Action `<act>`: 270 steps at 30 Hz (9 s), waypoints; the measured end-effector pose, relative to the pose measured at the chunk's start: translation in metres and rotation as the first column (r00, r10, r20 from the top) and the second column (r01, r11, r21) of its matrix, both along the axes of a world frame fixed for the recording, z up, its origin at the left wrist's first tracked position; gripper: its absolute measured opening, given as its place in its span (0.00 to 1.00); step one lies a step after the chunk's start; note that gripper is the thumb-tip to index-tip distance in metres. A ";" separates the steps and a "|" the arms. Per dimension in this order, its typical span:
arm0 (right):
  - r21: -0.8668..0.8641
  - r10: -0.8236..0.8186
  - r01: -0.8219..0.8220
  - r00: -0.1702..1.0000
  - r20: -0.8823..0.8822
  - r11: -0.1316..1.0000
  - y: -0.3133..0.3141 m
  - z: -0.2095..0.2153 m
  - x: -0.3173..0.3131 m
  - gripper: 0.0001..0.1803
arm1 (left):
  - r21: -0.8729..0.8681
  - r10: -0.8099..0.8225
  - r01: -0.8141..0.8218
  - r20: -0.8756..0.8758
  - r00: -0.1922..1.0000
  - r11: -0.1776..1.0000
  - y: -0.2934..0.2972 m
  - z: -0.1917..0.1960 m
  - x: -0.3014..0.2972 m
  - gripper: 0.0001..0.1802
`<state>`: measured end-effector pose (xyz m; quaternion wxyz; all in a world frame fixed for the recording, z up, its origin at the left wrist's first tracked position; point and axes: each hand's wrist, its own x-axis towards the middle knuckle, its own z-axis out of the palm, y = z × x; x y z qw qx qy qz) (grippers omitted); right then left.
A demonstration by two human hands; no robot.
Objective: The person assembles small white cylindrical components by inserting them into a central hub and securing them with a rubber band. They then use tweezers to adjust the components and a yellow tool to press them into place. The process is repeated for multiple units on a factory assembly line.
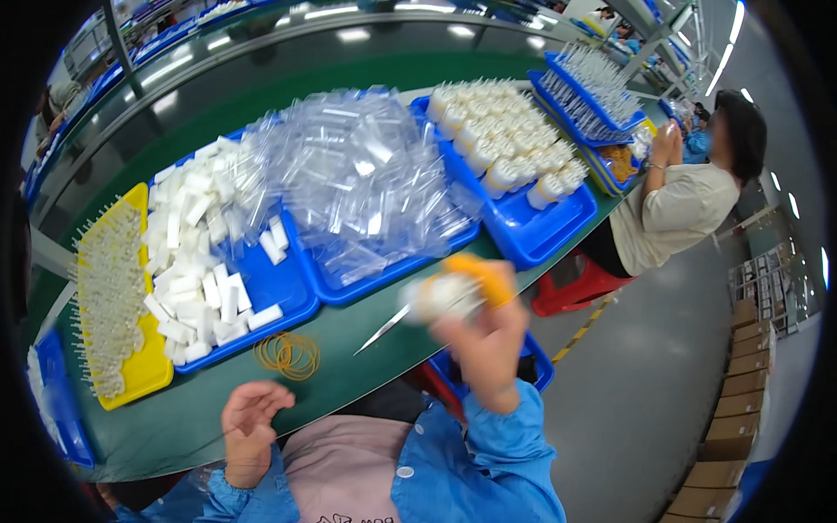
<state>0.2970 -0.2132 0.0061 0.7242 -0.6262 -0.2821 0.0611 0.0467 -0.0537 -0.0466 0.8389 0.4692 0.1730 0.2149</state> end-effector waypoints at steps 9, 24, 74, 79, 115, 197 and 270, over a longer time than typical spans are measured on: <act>-0.279 -0.472 0.554 0.825 0.310 0.785 -0.056 -0.032 0.169 0.27 | -0.021 0.159 -0.161 -0.068 0.985 0.987 -0.003 0.005 0.002 0.16; 0.001 -0.316 0.323 0.927 0.200 0.946 0.021 -0.019 0.061 0.14 | 0.647 0.699 -0.567 0.073 0.712 0.510 0.039 0.007 -0.040 0.13; -0.448 0.747 -0.690 0.661 -0.069 0.569 0.080 0.019 -0.035 0.11 | 0.040 -0.019 0.013 0.138 0.990 0.999 0.039 0.025 -0.035 0.15; -0.104 0.628 -0.763 0.594 -0.502 0.638 0.067 -0.003 -0.032 0.12 | 0.116 -0.126 0.113 0.115 0.985 0.987 0.033 0.028 -0.022 0.15; -0.066 0.734 -0.800 0.576 -0.359 0.596 0.065 -0.020 -0.067 0.10 | 0.422 0.059 -0.021 -0.077 0.995 0.906 0.011 0.020 -0.007 0.17; -0.777 0.635 -0.126 0.663 0.396 0.616 0.177 -0.038 -0.038 0.16 | 0.290 0.280 -0.261 -0.026 0.960 0.921 0.029 0.007 -0.008 0.13; -0.643 0.707 -0.338 0.515 0.485 0.687 0.170 -0.014 -0.022 0.12 | 0.424 0.276 -0.245 -0.012 0.961 0.872 0.036 0.012 -0.019 0.15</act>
